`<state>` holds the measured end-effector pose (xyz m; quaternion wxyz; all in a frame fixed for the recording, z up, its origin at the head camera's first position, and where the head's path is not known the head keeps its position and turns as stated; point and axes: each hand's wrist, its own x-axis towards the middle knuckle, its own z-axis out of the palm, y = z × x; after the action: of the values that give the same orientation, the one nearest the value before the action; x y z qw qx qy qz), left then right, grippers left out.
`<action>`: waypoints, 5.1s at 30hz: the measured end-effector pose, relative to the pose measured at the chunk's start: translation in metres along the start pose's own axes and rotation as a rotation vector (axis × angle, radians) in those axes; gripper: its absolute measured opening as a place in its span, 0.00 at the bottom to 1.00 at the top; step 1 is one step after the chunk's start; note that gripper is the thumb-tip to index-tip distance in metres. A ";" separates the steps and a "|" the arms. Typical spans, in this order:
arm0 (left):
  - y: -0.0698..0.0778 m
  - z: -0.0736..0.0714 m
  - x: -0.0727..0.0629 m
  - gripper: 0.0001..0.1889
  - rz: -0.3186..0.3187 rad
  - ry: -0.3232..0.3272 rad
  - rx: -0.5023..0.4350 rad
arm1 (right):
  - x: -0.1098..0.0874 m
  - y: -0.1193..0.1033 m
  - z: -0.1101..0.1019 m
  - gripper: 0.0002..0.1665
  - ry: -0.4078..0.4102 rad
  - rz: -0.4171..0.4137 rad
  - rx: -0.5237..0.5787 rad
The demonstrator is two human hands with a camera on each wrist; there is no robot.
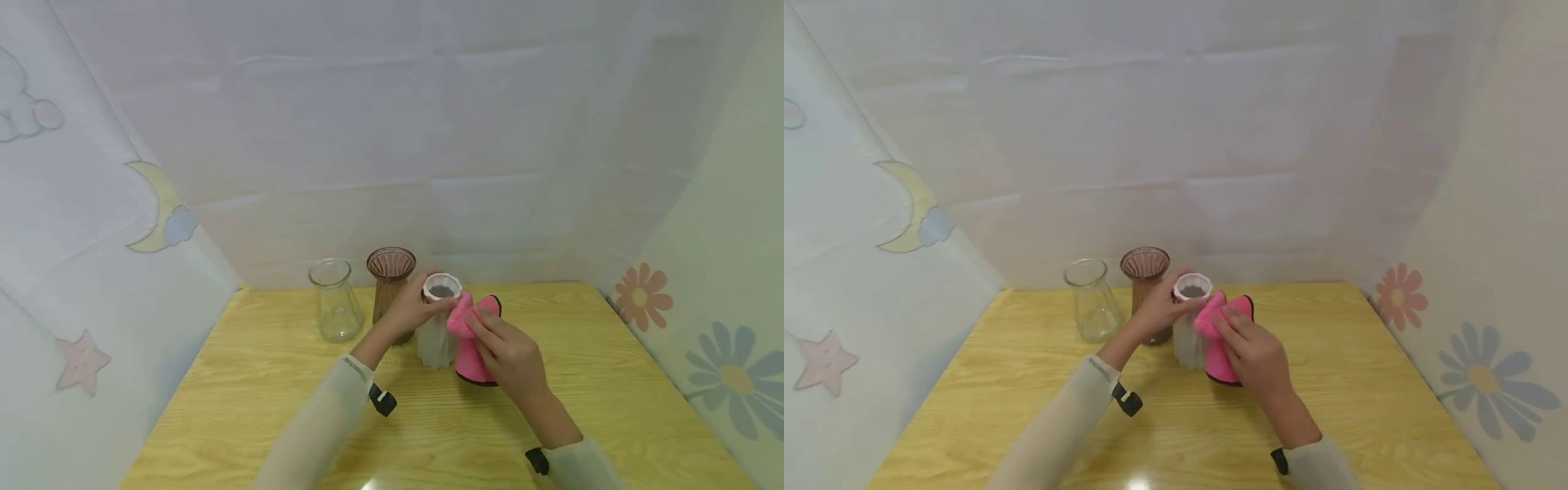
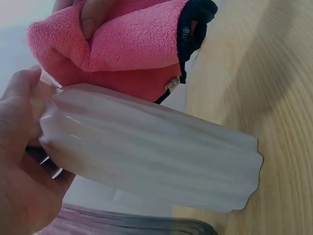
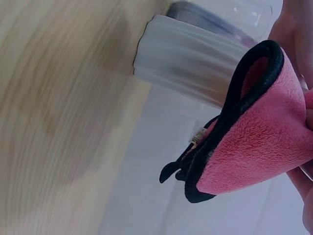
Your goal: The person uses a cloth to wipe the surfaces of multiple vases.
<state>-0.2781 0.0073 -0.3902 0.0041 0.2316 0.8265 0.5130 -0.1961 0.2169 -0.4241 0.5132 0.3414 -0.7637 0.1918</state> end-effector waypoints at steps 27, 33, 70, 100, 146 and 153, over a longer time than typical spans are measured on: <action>-0.007 -0.029 -0.049 0.37 0.085 0.071 -0.081 | 0.003 -0.046 0.035 0.21 0.002 -0.026 0.088; -0.006 -0.033 -0.055 0.37 0.064 0.072 -0.047 | 0.004 -0.052 0.037 0.19 0.007 -0.012 0.141; -0.014 -0.063 -0.077 0.38 0.032 -0.020 -0.067 | -0.006 -0.082 0.033 0.16 -0.229 -0.027 0.171; -0.017 -0.081 -0.067 0.47 0.120 -0.247 -0.339 | -0.007 -0.079 0.015 0.21 -0.358 -0.011 0.212; -0.015 -0.063 -0.078 0.34 -0.017 0.020 -0.226 | 0.002 -0.068 0.037 0.27 -0.241 -0.121 0.186; -0.021 -0.069 -0.069 0.33 0.004 -0.043 -0.296 | -0.007 -0.071 0.041 0.27 -0.327 -0.112 0.182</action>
<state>-0.2411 -0.0854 -0.3916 0.0550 0.2413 0.7410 0.6243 -0.1699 0.1433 -0.4508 0.3592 0.4549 -0.7962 0.1735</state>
